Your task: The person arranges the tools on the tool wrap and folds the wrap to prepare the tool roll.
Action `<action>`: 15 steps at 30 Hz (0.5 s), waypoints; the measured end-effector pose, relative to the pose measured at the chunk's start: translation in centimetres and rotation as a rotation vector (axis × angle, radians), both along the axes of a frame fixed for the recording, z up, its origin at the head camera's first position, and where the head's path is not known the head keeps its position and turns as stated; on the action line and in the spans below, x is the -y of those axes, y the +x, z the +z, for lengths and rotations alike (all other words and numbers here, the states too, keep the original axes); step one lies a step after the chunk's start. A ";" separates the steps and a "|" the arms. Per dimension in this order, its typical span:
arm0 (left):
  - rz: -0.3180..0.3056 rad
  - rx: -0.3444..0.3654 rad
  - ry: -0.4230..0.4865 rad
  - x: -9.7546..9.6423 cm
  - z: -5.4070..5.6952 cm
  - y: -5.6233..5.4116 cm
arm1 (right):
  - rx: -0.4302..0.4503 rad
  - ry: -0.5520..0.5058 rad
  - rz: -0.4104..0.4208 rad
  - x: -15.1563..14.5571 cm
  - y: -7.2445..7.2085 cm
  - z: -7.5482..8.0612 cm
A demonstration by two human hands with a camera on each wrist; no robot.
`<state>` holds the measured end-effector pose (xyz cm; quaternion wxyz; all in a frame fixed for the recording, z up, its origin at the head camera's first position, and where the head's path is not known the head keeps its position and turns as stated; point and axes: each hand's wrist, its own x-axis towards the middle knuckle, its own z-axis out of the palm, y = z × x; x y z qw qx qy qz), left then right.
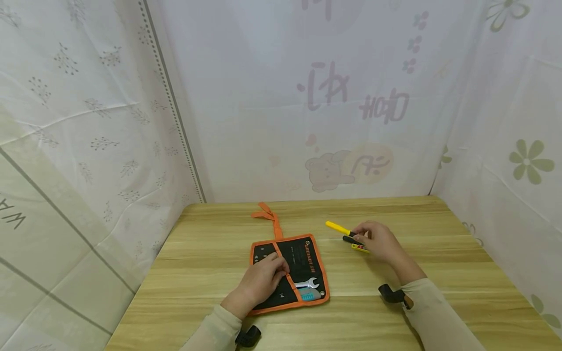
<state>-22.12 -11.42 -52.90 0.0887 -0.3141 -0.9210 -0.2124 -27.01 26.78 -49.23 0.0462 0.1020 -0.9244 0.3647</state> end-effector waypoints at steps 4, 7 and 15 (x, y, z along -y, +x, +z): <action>-0.002 0.001 0.004 0.0 -0.1 0.0 | -0.006 0.001 0.016 0.7 0.2 0.0; -0.005 -0.003 0.008 0.0 -0.1 0.0 | -0.018 0.005 0.027 1.3 0.3 0.1; -0.011 -0.005 0.015 0.0 -0.2 0.0 | -0.044 0.029 0.074 2.9 0.6 0.0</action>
